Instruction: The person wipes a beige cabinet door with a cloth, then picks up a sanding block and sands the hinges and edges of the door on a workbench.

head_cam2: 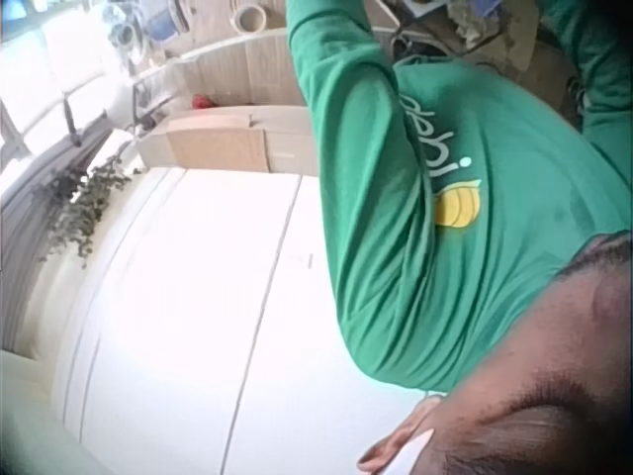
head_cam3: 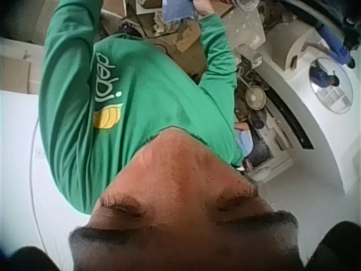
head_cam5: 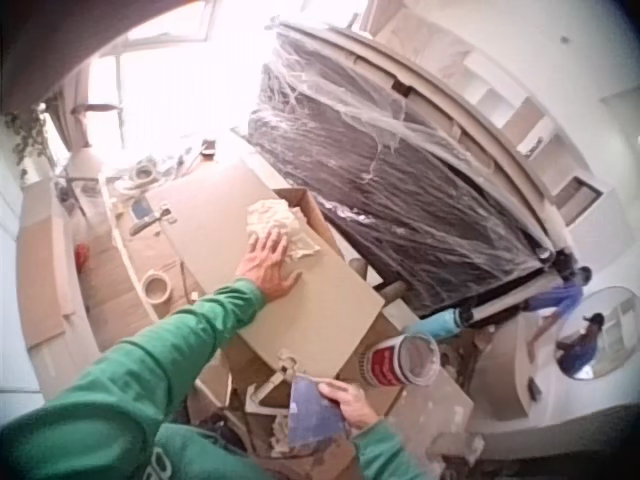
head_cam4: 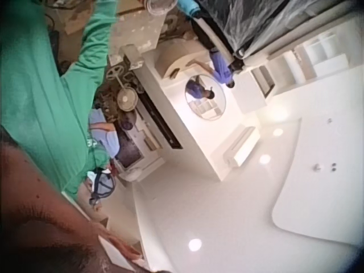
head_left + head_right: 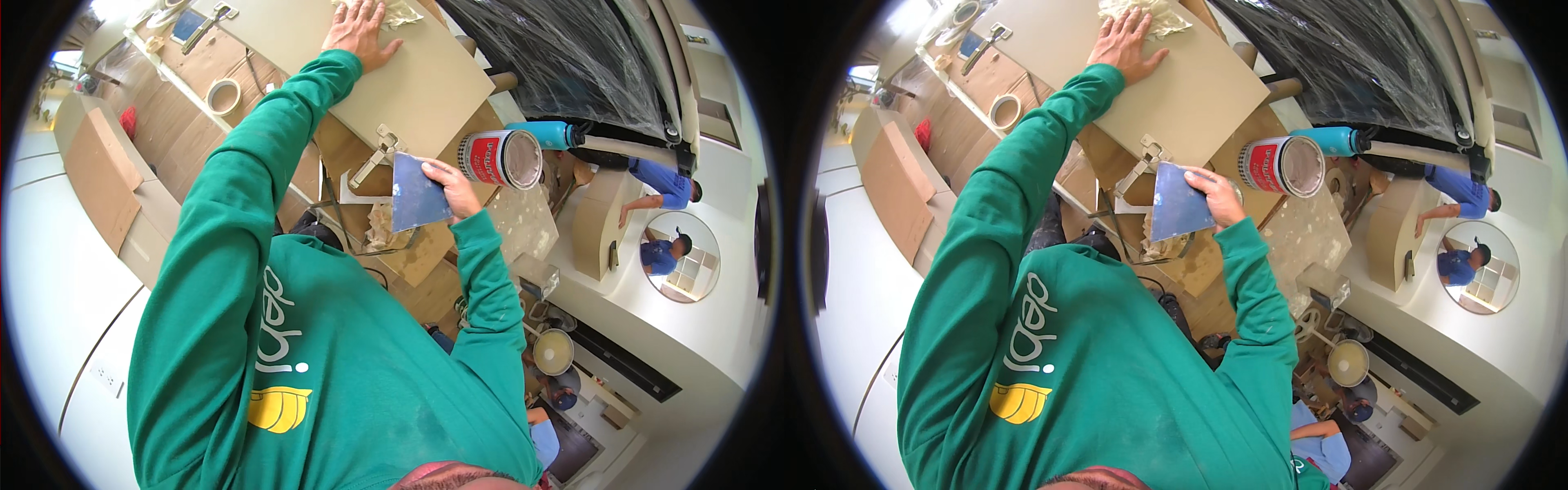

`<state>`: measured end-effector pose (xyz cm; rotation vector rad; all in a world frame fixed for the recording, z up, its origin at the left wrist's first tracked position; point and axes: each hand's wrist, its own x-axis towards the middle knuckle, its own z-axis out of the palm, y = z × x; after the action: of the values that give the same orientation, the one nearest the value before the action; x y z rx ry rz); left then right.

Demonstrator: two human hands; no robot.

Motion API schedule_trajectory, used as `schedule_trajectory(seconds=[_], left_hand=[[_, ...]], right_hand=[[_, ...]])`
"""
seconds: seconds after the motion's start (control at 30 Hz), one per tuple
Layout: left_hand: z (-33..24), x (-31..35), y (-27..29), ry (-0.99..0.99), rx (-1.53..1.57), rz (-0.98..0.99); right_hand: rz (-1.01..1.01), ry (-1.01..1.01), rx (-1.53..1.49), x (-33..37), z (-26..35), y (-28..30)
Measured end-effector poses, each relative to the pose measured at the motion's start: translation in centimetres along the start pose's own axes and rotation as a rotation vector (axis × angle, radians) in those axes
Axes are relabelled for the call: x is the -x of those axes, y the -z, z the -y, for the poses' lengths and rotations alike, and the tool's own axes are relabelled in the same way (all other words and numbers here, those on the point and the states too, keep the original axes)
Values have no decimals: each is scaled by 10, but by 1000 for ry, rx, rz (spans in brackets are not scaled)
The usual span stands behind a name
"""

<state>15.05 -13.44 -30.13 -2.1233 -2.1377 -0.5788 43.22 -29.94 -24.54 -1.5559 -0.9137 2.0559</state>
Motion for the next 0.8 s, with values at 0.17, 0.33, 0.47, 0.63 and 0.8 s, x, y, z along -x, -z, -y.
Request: schedule_trajectory(seconds=[0.17,0.33,0.47,0.63,0.8], left_hand=[[2,-4,-12,-18,36,-58],[-3,17,2,-213,433,-266],[-49,111,76,-449,514,87],[-76,176,96,-424,403,11],[-68,198,76,-408,335,-62]], right_hand=[[-70,219,27,25,-23,0],[-256,366,-280,66,-71,10],[-523,382,-504,97,-146,25],[-682,326,-533,115,-214,30],[-695,317,-531,119,-228,18]])
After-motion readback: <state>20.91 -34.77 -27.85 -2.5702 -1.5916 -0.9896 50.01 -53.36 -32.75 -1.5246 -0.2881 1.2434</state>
